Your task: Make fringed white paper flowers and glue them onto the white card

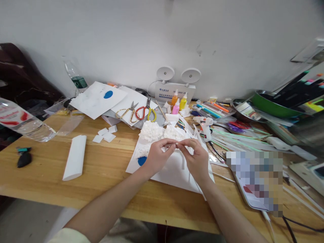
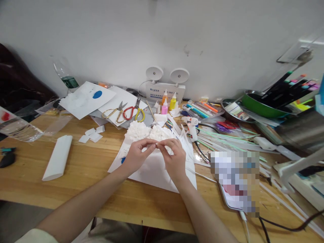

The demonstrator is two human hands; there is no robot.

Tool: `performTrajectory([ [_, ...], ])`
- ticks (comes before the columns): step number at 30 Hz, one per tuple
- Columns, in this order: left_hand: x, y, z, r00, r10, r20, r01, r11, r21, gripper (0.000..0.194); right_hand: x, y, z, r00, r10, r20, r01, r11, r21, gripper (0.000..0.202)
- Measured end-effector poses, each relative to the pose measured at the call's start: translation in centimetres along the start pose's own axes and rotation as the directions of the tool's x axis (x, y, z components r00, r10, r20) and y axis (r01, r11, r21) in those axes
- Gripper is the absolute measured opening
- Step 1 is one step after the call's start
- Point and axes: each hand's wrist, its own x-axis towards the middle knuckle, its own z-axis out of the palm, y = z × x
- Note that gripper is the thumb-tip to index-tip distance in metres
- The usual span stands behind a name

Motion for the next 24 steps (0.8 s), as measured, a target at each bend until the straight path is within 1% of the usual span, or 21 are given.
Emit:
performTrajectory([
  [4, 0.0, 0.1, 0.1, 1.0, -0.001, -0.013, 0.001, 1.0, 0.008, 0.015, -0.1, -0.1, 0.1, 0.999, 0.025, -0.035, -0.026, 0.999, -0.028, 0.001],
  [6, 0.1, 0.0, 0.1, 1.0, -0.008, -0.017, 0.008, 1.0, 0.005, 0.015, -0.2, -0.1, 0.3, 0.998, 0.016, -0.054, -0.019, 0.999, -0.047, 0.002],
  [11, 0.1, -0.2, 0.1, 1.0, -0.017, -0.002, 0.017, 0.999, -0.029, 0.017, -0.3, -0.1, 0.5, 0.988, -0.107, -0.111, 0.091, 0.986, -0.136, 0.005],
  [13, 0.1, -0.1, 0.0, 1.0, -0.027, 0.007, 0.028, 0.999, -0.043, 0.019, -0.2, -0.1, 0.4, 0.989, -0.125, -0.084, 0.112, 0.984, -0.142, 0.004],
  [15, 0.2, 0.0, 0.0, 0.999, -0.034, 0.015, 0.035, 0.998, -0.046, 0.02, 0.0, -0.1, 0.3, 0.993, -0.11, -0.029, 0.106, 0.987, -0.125, 0.004],
  [19, 0.3, 0.2, -0.2, 0.999, -0.033, 0.011, 0.033, 0.999, -0.011, 0.016, 0.3, -0.2, -0.3, 0.996, -0.033, 0.079, 0.039, 0.997, -0.065, 0.008],
  [24, 0.4, 0.2, -0.4, 1.0, 0.0, -0.005, 0.0, 0.997, 0.074, 0.013, 0.5, -0.1, -0.6, 0.98, 0.041, 0.195, -0.043, 0.999, 0.006, 0.008],
])
